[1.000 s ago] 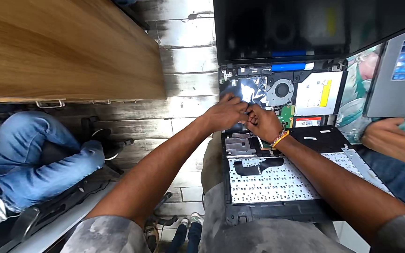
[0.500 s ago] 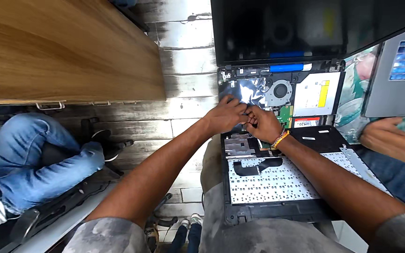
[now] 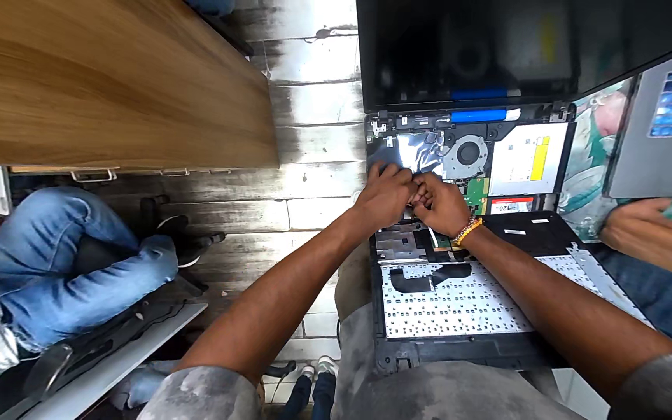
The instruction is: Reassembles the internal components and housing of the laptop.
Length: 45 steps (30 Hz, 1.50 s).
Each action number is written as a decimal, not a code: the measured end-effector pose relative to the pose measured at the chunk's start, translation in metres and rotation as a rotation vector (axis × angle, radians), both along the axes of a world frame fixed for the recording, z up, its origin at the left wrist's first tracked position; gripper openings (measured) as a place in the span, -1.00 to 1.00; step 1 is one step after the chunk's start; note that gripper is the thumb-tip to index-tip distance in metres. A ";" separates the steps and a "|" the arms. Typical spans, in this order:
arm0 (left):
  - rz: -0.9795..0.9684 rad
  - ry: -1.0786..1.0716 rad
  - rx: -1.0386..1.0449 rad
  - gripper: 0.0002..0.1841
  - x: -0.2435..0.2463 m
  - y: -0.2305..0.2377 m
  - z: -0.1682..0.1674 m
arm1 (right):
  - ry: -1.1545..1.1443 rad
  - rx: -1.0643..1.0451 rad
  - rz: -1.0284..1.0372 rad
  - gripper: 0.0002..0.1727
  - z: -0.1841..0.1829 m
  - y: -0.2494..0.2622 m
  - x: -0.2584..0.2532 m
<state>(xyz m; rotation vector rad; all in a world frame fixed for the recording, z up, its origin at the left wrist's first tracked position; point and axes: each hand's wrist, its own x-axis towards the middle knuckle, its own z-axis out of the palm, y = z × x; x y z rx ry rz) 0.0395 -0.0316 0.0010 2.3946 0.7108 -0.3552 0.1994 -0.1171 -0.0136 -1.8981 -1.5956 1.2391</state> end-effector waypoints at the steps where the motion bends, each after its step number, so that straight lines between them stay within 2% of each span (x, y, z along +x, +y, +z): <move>1: 0.037 0.023 -0.021 -0.70 0.003 -0.001 0.002 | 0.002 -0.003 -0.007 -0.52 0.000 0.000 0.000; 4: 0.119 0.037 -0.077 -0.60 0.007 -0.003 0.006 | 0.025 -0.008 -0.029 -0.54 0.000 0.000 0.001; 6: 0.198 -0.052 -0.119 -0.66 0.000 0.000 0.003 | 0.056 -0.020 -0.033 -0.55 -0.001 0.001 0.002; 9: 0.419 -0.219 -0.154 -0.82 -0.020 -0.002 0.001 | 0.112 -0.041 -0.030 -0.57 -0.001 0.002 0.004; 12: 0.632 -0.285 -0.124 -0.84 -0.041 -0.013 0.001 | 0.095 -0.045 0.000 -0.68 0.003 0.003 0.004; 14: 0.707 -0.306 -0.121 -0.84 -0.052 -0.025 -0.001 | -0.008 -0.056 0.069 -0.69 0.010 0.005 0.002; 16: 0.738 -0.323 -0.129 -0.85 -0.059 -0.038 -0.003 | -0.137 -0.097 0.137 -0.63 0.016 0.007 -0.002; 18: 0.750 -0.332 -0.142 -0.86 -0.063 -0.050 -0.006 | -0.205 -0.137 0.177 -0.67 0.020 0.008 -0.005; 28: 0.819 -0.311 -0.217 -0.85 -0.063 -0.068 -0.009 | -0.224 -0.134 0.181 -0.79 0.022 0.004 -0.004; 33: 0.805 -0.383 -0.250 -0.78 -0.080 -0.070 -0.007 | -0.125 -0.124 0.102 -0.81 0.028 -0.002 0.014; 36: 0.717 -0.434 -0.276 -0.54 -0.102 -0.075 -0.001 | -0.069 -0.119 0.110 -0.81 0.041 -0.011 0.045; 39: 0.538 -0.432 -0.262 -0.42 -0.119 -0.086 0.012 | -0.050 -0.135 0.193 -0.83 0.059 -0.027 0.080; 42: 0.391 -0.481 -0.218 -0.40 -0.129 -0.103 0.017 | -0.050 -0.153 0.329 -0.81 0.077 -0.045 0.103; 45: 0.321 -0.531 -0.200 -0.44 -0.131 -0.116 0.023 | -0.038 -0.042 0.432 -0.74 0.092 -0.060 0.091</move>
